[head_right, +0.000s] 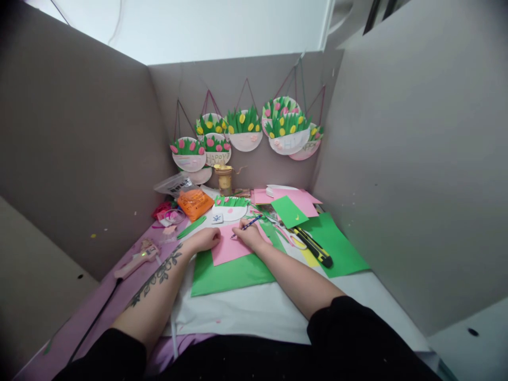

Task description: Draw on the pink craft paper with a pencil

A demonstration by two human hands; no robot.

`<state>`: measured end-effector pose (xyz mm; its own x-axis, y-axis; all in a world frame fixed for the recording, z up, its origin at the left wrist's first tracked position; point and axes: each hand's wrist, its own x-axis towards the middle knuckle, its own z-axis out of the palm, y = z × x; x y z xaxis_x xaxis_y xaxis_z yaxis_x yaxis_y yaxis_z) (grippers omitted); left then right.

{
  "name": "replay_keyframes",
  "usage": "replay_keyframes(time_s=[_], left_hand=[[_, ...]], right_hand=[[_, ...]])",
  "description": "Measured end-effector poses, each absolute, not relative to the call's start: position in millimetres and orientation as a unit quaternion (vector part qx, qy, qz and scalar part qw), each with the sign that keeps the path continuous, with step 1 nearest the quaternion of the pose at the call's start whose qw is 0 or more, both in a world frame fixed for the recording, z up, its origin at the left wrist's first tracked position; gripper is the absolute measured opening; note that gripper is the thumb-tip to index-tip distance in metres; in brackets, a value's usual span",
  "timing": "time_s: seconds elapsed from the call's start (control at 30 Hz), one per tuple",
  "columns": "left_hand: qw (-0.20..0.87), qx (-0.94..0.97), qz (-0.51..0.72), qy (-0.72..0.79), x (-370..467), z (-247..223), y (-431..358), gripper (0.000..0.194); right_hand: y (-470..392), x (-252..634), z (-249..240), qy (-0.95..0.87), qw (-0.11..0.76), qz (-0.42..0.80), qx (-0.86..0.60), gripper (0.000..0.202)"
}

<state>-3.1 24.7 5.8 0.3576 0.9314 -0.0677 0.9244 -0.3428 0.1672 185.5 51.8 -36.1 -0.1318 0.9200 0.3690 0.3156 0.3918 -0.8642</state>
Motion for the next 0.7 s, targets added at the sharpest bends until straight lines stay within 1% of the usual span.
replay_keyframes(time_s=[0.33,0.7], left_hand=[[0.095,0.817,0.02,0.569,-2.8,7.1,23.8,0.022],[0.091,0.819,0.018,0.566,-3.6,4.6,25.8,0.022]], right_hand=[[50.6,184.7,-34.7,-0.692,0.459,0.311,-0.462,0.023],[52.0,184.5,-37.7,-0.684,0.477,0.298,-0.465,0.022]])
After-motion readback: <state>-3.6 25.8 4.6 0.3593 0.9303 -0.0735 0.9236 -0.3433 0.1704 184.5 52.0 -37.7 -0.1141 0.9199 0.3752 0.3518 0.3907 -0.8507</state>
